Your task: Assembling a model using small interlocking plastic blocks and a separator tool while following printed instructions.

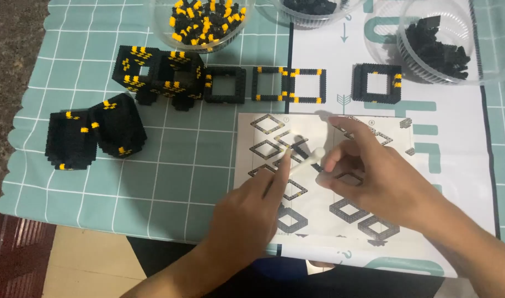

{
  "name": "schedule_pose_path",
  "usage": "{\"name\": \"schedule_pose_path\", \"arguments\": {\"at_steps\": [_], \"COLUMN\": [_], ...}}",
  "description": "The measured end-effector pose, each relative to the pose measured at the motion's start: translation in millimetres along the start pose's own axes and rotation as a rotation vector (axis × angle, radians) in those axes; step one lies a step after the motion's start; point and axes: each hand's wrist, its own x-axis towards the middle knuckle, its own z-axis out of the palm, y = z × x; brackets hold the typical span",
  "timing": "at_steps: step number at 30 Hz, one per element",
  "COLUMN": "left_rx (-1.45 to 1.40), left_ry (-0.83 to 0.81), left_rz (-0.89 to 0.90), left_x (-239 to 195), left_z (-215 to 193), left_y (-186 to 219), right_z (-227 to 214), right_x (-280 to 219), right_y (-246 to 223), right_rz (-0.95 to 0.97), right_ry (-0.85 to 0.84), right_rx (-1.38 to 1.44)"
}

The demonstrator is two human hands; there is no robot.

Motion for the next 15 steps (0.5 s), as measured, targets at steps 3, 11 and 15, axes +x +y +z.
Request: {"name": "schedule_pose_path", "arguments": {"at_steps": [3,11,15], "left_rx": [0.023,-0.130,-0.017], "left_ry": [0.061,0.059,0.002], "left_rz": [0.032,-0.073,-0.125], "left_x": [2,-6,-19], "left_z": [0,-23,-29], "left_y": [3,-23,-46], "right_z": [-2,1,9], "right_x": [1,1,-1], "right_y": [-5,-2,11], "right_rz": [0.094,0.079,-0.167], "right_ry": [-0.005,-0.010,0.078], "right_rx": [-0.002,0.066,0.088]}}
